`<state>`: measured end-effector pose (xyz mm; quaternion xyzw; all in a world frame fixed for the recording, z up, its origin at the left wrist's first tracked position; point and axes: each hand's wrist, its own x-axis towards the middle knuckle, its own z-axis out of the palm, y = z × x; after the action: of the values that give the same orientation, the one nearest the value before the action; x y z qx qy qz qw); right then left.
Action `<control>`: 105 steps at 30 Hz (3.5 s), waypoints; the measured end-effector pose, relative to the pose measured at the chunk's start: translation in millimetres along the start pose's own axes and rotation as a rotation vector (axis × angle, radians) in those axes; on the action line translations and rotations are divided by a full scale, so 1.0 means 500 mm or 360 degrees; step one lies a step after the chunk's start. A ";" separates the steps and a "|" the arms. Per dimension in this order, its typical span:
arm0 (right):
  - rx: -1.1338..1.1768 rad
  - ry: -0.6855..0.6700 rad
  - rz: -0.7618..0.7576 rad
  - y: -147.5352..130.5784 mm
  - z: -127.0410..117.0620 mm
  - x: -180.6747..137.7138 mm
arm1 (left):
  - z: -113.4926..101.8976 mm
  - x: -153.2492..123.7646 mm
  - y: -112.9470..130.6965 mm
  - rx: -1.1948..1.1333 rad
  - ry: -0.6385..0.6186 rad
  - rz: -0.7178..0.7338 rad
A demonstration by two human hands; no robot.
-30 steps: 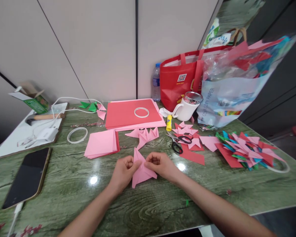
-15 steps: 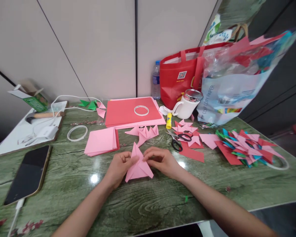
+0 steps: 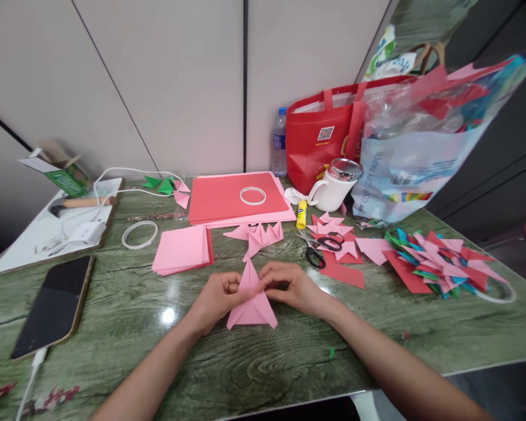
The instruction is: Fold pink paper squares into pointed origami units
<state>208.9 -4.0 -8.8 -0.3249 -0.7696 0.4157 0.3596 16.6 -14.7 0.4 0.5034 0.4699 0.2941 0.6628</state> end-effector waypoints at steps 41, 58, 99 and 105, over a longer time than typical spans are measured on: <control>0.0535 -0.0030 0.0515 -0.001 0.003 -0.005 | 0.020 -0.015 0.012 -0.0049 -0.0184 -0.0161; 0.0560 -0.0016 0.0652 -0.012 0.003 0.004 | 0.032 -0.016 0.008 0.0136 -0.0033 -0.0054; 0.0818 0.0184 0.0765 0.013 0.010 0.004 | 0.030 -0.011 0.003 -0.0249 -0.0264 -0.0056; 0.0755 0.0543 0.0589 0.016 0.022 0.005 | 0.028 -0.008 -0.006 -0.0310 -0.0189 0.0036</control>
<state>200.0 -3.2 -19.4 -0.4314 -0.5083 0.5808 0.4672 27.5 -24.7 -0.3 0.4585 0.3932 0.3156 0.7318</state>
